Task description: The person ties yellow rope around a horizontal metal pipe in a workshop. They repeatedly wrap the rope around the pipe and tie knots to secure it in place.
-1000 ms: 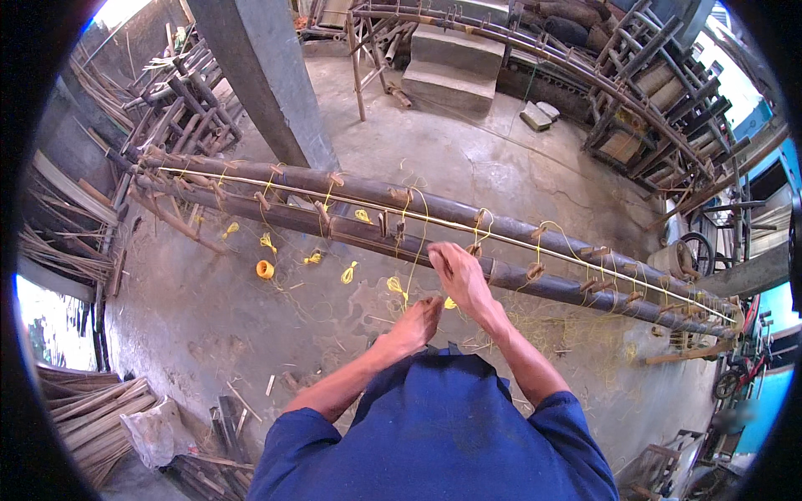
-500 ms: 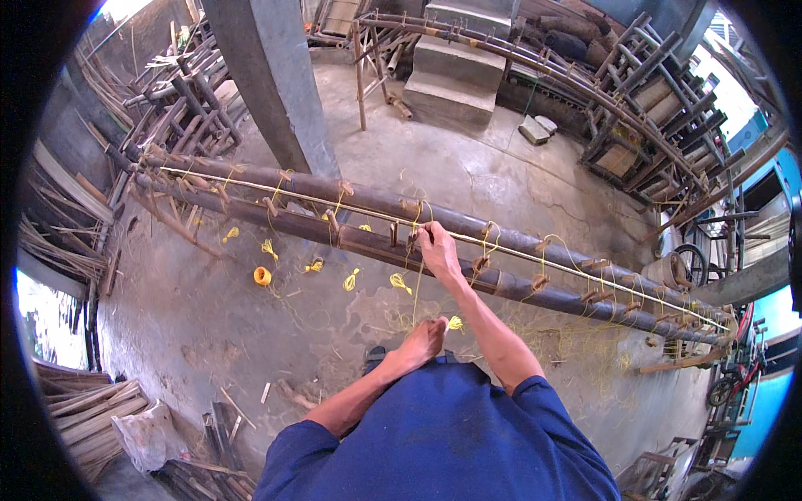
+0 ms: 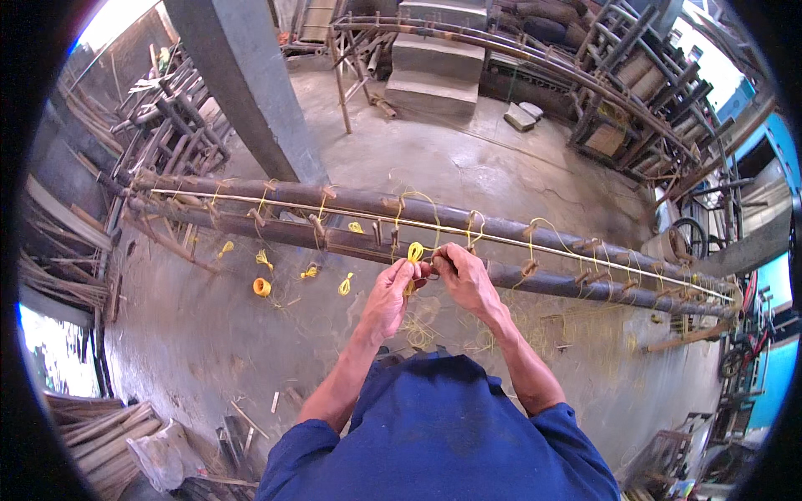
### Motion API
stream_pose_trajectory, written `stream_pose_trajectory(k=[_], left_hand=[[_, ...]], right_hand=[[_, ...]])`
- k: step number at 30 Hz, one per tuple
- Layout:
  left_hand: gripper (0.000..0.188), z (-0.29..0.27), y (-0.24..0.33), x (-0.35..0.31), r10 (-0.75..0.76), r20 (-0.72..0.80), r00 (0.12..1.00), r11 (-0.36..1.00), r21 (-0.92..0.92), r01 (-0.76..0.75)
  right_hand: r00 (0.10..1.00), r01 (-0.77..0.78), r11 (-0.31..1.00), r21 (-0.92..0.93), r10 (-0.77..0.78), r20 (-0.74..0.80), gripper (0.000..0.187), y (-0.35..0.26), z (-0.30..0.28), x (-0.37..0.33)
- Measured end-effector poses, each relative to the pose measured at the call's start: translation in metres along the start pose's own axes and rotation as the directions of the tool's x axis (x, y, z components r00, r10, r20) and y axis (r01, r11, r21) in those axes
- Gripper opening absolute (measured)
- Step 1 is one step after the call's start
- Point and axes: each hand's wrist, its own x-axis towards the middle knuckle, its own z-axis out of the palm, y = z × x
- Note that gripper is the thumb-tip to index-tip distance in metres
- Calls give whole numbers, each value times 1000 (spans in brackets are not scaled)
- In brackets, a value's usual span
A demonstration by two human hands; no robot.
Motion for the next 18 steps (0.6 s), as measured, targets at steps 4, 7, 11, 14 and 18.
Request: stream_pose_trajectory(k=[4,7,11,14,18], left_hand=[[25,9,0,5,-34,126,992,995,-89,45],[26,19,13,-5,-113,200,973,887,462,8],[24,22,11,-11,-82,181,980,317,937,-147],[25,8,-7,-8,107,-29,994,355,935,-11],[29,15,8,2,56,-9,998,904,425,-46]], right_hand=[[976,-216,935,283,217,27,14,15,-6,-9],[879,-419,191,888,330,344,16,41,-3,-11],[922,-328,278,903,304,241,20,23,-23,-4],[996,62,921,384,-31,-87,17,-15,-22,-16],[870,-486,523,700,363,333,21,20,2,-53]])
